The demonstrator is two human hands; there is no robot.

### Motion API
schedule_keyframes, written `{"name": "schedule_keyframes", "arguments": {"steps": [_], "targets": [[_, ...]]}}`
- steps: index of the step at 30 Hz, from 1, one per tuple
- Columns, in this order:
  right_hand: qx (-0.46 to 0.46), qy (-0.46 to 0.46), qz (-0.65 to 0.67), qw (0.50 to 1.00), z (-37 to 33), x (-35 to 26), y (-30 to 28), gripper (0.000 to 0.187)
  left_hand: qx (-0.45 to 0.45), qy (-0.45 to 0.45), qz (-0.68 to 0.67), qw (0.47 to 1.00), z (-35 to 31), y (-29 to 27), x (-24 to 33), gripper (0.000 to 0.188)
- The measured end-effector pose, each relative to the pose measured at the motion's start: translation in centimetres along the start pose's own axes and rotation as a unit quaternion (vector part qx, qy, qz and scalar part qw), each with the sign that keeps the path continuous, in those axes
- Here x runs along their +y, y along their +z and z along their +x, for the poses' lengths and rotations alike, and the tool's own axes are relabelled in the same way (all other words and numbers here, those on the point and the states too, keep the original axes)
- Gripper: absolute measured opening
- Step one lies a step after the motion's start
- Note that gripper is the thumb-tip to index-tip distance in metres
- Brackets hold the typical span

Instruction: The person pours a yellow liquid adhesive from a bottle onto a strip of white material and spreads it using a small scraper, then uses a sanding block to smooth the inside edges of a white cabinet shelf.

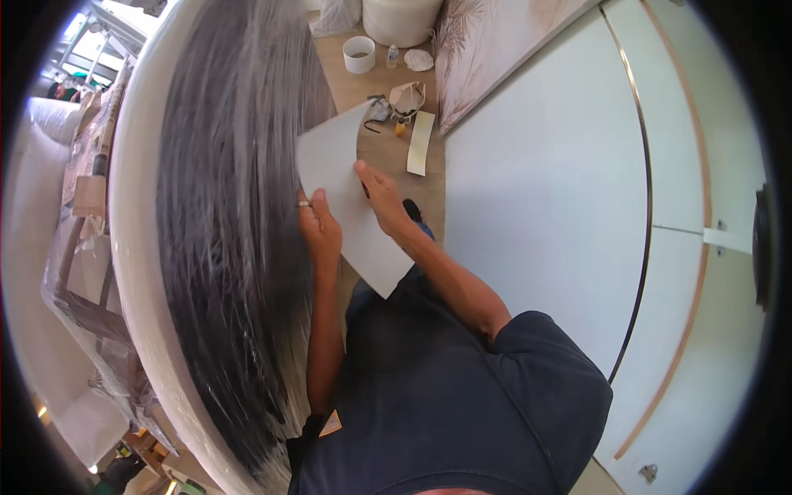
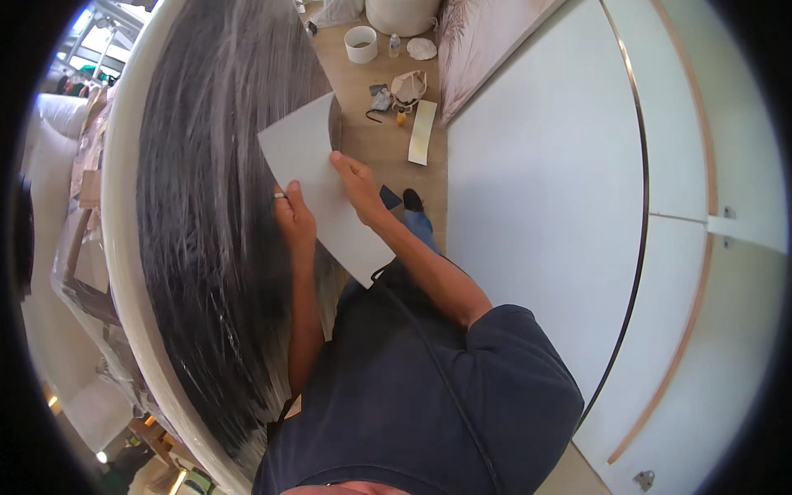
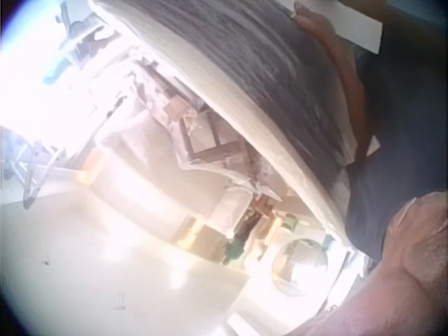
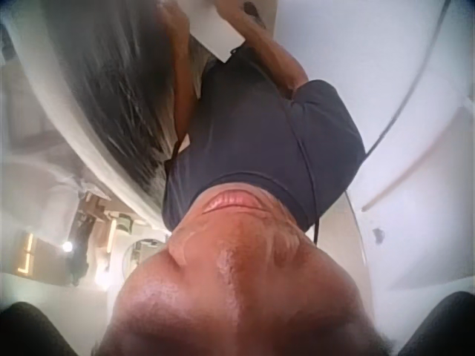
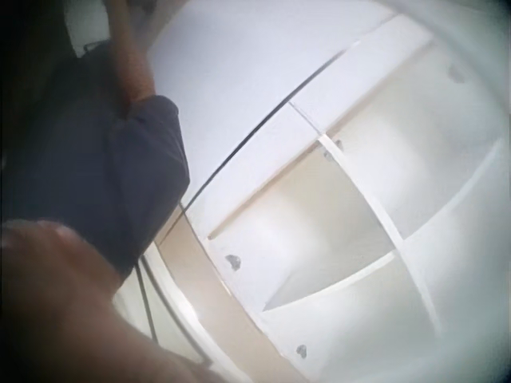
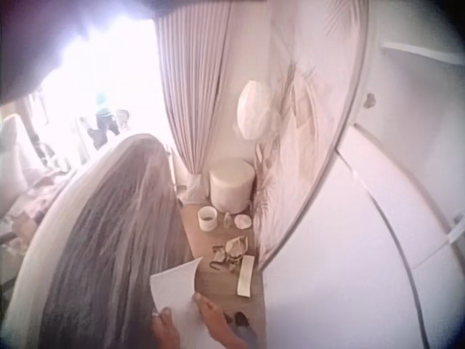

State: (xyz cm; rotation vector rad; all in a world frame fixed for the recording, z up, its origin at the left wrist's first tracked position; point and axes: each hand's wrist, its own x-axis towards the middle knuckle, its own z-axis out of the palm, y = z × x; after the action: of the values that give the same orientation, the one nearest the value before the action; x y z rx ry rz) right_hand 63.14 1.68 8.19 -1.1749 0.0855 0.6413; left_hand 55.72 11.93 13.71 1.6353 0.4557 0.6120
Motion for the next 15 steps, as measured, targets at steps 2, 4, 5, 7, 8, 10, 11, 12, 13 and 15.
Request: {"name": "schedule_keyframes", "arguments": {"steps": [2,4,5,7,8,10,11,12,13,15], "targets": [[-0.025,0.002,-0.008,1.000,1.8,-0.8,-2.0,0.043,0.011,0.000,0.031,0.999,2.0,1.1,-0.1,0.031],[0.001,-0.028,-0.033,0.999,3.5,-2.4,-3.9,0.044,0.014,0.003,0.058,0.998,4.2,1.8,-0.4,0.029],[0.016,-0.041,-0.054,0.998,5.3,-1.8,-5.6,0.041,0.016,0.003,0.069,0.997,5.1,2.0,-0.7,0.028],[0.040,-0.060,-0.095,0.993,9.6,2.5,-10.2,0.035,0.019,-0.015,0.108,0.994,6.6,2.1,-1.5,0.028],[0.047,-0.016,-0.107,0.993,11.2,4.5,-13.0,0.035,0.017,-0.033,0.132,0.991,7.2,2.5,-2.0,0.028],[0.063,0.061,-0.125,0.988,15.5,8.5,-19.5,0.034,0.021,-0.055,0.158,0.986,9.1,4.8,-3.3,0.029],[0.065,0.089,-0.127,0.986,17.8,12.1,-23.1,0.033,0.021,-0.065,0.167,0.984,9.9,5.6,-4.3,0.030],[0.070,0.119,-0.133,0.981,19.4,15.1,-27.1,0.031,0.020,-0.077,0.171,0.982,10.4,6.6,-5.3,0.031],[0.082,0.162,-0.174,0.968,20.2,16.8,-30.3,0.030,0.033,-0.094,0.154,0.983,10.9,7.5,-6.6,0.032],[0.094,0.215,-0.277,0.932,21.0,17.9,-36.9,0.028,0.068,-0.141,0.114,0.981,11.8,9.2,-8.6,0.034]]}}
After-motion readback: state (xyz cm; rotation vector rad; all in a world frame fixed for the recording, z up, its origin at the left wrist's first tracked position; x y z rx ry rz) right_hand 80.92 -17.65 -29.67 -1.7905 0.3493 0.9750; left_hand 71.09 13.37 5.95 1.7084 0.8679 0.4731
